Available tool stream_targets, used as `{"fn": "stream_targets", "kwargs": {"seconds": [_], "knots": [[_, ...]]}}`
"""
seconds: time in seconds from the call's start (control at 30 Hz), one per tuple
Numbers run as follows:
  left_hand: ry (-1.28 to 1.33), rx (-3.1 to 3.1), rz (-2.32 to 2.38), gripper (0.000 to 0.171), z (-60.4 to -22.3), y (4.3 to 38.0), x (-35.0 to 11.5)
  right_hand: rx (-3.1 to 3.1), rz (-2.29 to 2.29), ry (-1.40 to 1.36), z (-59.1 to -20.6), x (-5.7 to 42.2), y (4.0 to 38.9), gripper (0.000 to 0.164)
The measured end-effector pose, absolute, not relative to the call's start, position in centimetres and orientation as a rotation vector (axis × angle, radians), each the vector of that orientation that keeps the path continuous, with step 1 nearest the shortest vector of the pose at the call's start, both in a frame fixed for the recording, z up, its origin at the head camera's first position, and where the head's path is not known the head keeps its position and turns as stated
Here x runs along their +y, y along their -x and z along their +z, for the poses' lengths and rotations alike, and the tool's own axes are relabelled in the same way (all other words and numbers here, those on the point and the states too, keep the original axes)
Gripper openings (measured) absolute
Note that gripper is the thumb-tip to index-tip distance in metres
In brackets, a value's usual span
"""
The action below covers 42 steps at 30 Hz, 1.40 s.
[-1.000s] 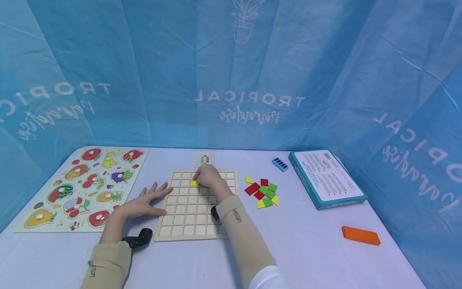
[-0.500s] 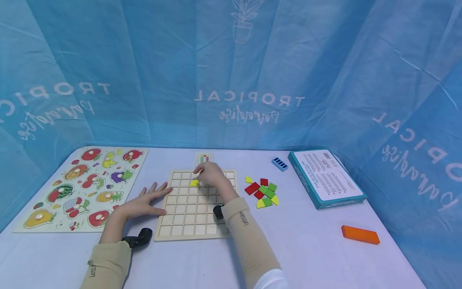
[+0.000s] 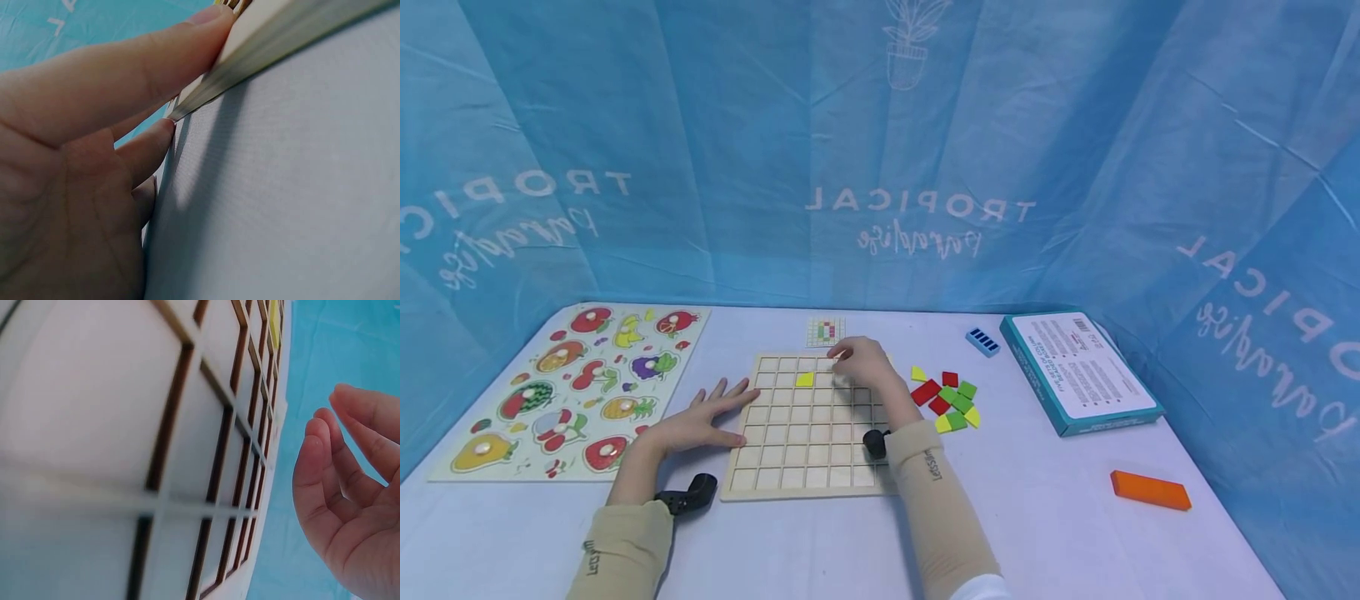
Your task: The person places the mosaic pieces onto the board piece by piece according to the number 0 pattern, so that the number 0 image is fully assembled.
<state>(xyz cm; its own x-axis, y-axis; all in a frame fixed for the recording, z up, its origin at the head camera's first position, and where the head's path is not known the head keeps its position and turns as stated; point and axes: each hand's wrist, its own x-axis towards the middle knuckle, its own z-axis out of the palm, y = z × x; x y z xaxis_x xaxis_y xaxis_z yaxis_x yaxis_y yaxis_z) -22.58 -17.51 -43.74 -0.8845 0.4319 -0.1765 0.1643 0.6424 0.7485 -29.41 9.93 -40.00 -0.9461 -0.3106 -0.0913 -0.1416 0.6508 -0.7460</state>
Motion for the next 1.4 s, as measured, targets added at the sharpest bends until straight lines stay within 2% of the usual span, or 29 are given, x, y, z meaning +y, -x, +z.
{"fn": "stream_targets", "kwargs": {"seconds": [0.97,1.4], "knots": [[-0.475,2.528,1.105,0.085,-43.7,22.4,-17.5,2.745,-1.286,-0.027,-41.1,17.7,29.6,0.026],[-0.483,2.523,1.118,0.085,-43.5,22.3,-17.5,2.728,-1.197,-0.18,-41.5,19.5,29.8,0.032]]}}
